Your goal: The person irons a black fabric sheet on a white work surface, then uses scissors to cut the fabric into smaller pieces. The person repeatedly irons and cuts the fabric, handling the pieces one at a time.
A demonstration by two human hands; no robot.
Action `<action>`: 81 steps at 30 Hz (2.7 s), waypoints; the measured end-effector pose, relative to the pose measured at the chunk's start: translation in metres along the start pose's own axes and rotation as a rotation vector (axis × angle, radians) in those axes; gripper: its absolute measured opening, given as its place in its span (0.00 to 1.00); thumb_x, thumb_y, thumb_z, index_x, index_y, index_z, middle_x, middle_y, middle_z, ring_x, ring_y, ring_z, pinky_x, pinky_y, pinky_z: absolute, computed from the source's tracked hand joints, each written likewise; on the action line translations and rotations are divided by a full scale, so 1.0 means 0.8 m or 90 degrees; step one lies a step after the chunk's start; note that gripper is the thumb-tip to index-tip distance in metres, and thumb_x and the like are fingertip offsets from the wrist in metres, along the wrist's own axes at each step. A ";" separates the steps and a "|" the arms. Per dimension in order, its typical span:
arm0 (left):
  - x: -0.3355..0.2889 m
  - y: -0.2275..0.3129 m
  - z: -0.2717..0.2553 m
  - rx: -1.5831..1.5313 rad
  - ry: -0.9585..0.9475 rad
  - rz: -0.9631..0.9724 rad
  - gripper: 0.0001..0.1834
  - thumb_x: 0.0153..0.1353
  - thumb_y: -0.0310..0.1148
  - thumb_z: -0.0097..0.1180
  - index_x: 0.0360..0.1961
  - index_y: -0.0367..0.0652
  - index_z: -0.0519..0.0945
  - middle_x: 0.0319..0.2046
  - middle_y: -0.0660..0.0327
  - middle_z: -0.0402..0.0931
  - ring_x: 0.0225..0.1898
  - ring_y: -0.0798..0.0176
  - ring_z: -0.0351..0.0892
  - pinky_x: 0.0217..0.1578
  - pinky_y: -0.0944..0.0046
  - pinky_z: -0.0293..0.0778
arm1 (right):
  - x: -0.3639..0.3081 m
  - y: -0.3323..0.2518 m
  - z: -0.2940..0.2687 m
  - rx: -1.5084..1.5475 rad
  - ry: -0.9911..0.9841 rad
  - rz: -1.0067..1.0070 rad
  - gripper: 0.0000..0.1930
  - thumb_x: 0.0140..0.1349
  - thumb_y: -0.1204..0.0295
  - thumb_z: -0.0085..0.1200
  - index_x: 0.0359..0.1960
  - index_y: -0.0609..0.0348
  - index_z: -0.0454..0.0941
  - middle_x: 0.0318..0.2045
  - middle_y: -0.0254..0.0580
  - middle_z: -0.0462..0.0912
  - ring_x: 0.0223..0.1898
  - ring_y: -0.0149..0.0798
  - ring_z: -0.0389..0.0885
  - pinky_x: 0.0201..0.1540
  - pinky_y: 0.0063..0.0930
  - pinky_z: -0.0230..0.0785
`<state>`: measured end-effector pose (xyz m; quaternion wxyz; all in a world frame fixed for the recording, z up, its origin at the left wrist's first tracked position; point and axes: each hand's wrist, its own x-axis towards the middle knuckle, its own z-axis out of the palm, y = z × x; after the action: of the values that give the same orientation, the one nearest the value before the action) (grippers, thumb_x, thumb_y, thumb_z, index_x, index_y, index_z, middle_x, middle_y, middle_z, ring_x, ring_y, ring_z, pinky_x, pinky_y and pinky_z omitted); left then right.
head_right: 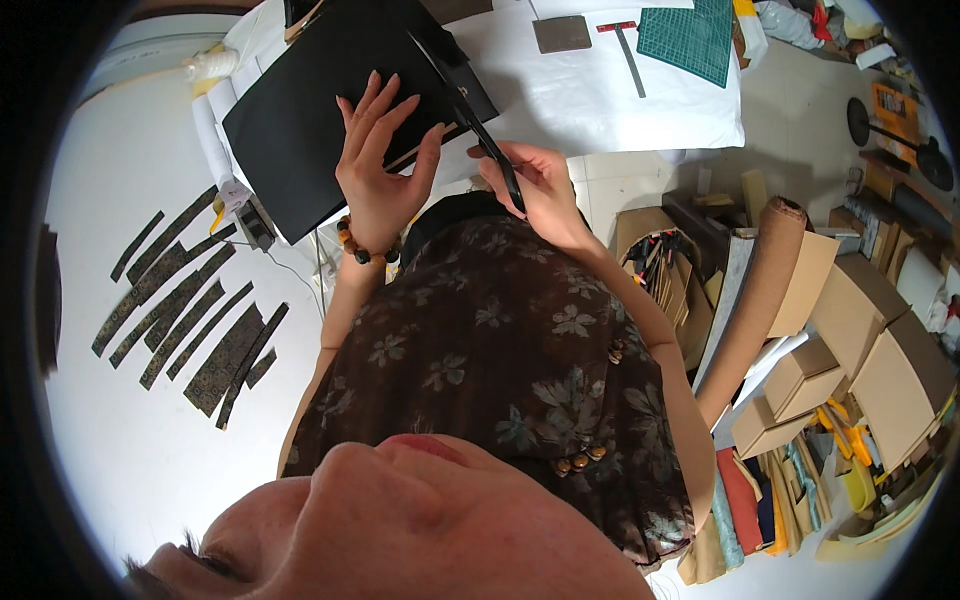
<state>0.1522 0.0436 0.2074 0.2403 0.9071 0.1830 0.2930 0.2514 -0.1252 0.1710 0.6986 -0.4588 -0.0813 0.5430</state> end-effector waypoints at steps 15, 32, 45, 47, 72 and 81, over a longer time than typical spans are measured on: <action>0.000 -0.002 -0.003 -0.023 -0.001 -0.010 0.13 0.52 0.27 0.68 0.40 0.38 0.85 0.52 0.50 0.80 0.64 0.45 0.71 0.68 0.37 0.51 | 0.018 -0.004 0.017 -0.009 0.033 -0.007 0.11 0.66 0.71 0.58 0.45 0.67 0.81 0.20 0.25 0.74 0.18 0.16 0.63 0.19 0.15 0.50; 0.002 -0.001 -0.004 -0.029 -0.002 -0.014 0.12 0.52 0.26 0.67 0.39 0.38 0.85 0.52 0.50 0.80 0.64 0.46 0.71 0.69 0.38 0.51 | 0.017 0.000 0.017 -0.048 0.052 -0.021 0.11 0.66 0.78 0.53 0.47 0.69 0.80 0.29 0.31 0.82 0.29 0.20 0.74 0.30 0.14 0.63; 0.000 -0.005 -0.001 -0.035 -0.002 0.006 0.12 0.51 0.28 0.68 0.38 0.37 0.84 0.51 0.49 0.80 0.64 0.42 0.70 0.68 0.35 0.49 | 0.017 0.003 0.016 -0.084 0.064 -0.038 0.11 0.66 0.82 0.51 0.47 0.72 0.80 0.33 0.34 0.84 0.35 0.22 0.78 0.41 0.16 0.71; 0.000 -0.005 -0.001 -0.035 0.001 0.007 0.12 0.51 0.28 0.68 0.38 0.37 0.84 0.51 0.49 0.80 0.64 0.42 0.70 0.68 0.35 0.50 | 0.017 0.001 0.018 -0.084 0.066 -0.039 0.10 0.66 0.81 0.52 0.47 0.73 0.80 0.33 0.33 0.84 0.35 0.22 0.78 0.42 0.16 0.71; 0.000 -0.003 0.000 -0.026 0.005 0.008 0.13 0.51 0.27 0.68 0.38 0.35 0.83 0.51 0.47 0.79 0.64 0.41 0.69 0.68 0.33 0.49 | 0.008 -0.013 0.006 -0.028 0.044 0.010 0.14 0.66 0.69 0.60 0.47 0.66 0.81 0.18 0.23 0.71 0.18 0.16 0.63 0.22 0.14 0.53; 0.002 0.000 -0.004 -0.020 -0.008 -0.005 0.12 0.52 0.26 0.67 0.39 0.36 0.84 0.52 0.49 0.80 0.64 0.45 0.70 0.69 0.37 0.50 | 0.059 -0.011 0.010 -0.103 0.052 -0.047 0.14 0.64 0.67 0.62 0.42 0.67 0.82 0.18 0.24 0.71 0.18 0.16 0.63 0.19 0.15 0.49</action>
<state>0.1510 0.0452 0.2108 0.2571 0.9043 0.1806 0.2892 0.2711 -0.0812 0.1638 0.6816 -0.5320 -0.1136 0.4894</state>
